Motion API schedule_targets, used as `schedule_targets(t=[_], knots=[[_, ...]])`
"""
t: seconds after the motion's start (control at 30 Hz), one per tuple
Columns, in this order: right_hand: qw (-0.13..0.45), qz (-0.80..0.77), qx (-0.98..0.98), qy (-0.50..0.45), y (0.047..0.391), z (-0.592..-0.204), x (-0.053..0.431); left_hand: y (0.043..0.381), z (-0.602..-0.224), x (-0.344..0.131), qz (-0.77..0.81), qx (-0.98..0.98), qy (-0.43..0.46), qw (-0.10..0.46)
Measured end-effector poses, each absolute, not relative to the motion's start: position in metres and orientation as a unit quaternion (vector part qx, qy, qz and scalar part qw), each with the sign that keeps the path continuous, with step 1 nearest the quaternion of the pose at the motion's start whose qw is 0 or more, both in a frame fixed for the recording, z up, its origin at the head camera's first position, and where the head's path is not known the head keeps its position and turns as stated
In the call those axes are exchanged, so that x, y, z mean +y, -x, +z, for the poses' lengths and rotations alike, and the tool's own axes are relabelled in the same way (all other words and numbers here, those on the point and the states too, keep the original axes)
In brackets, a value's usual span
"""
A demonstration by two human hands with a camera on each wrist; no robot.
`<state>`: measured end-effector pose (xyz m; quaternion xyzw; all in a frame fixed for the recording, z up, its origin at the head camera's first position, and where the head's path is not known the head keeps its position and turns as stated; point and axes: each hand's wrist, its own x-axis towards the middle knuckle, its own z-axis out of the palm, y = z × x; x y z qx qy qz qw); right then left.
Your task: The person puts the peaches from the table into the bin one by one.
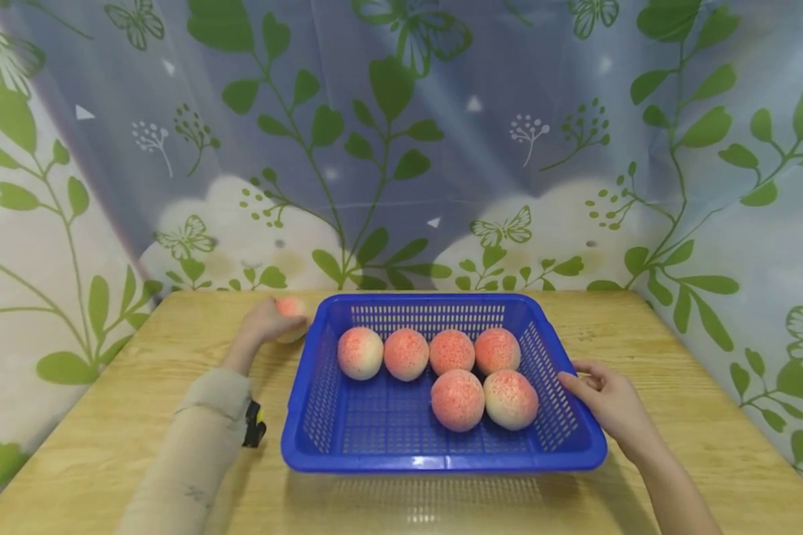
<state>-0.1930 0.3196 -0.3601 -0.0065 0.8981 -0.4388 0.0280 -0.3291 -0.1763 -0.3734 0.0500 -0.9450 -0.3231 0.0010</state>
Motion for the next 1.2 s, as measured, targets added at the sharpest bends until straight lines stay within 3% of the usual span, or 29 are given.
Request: schedule_targets(t=[0.5, 1.2], knots=[[0.019, -0.455, 0.890, 0.007, 0.193, -0.361, 0.321, 0.318, -0.347, -0.205, -0.323, -0.945, -0.043, -0.005], [0.028, -0.459, 0.888, 0.008, 0.193, -0.360, 0.320, 0.310, -0.261, -0.165, -0.260, -0.966, 0.006, 0.019]])
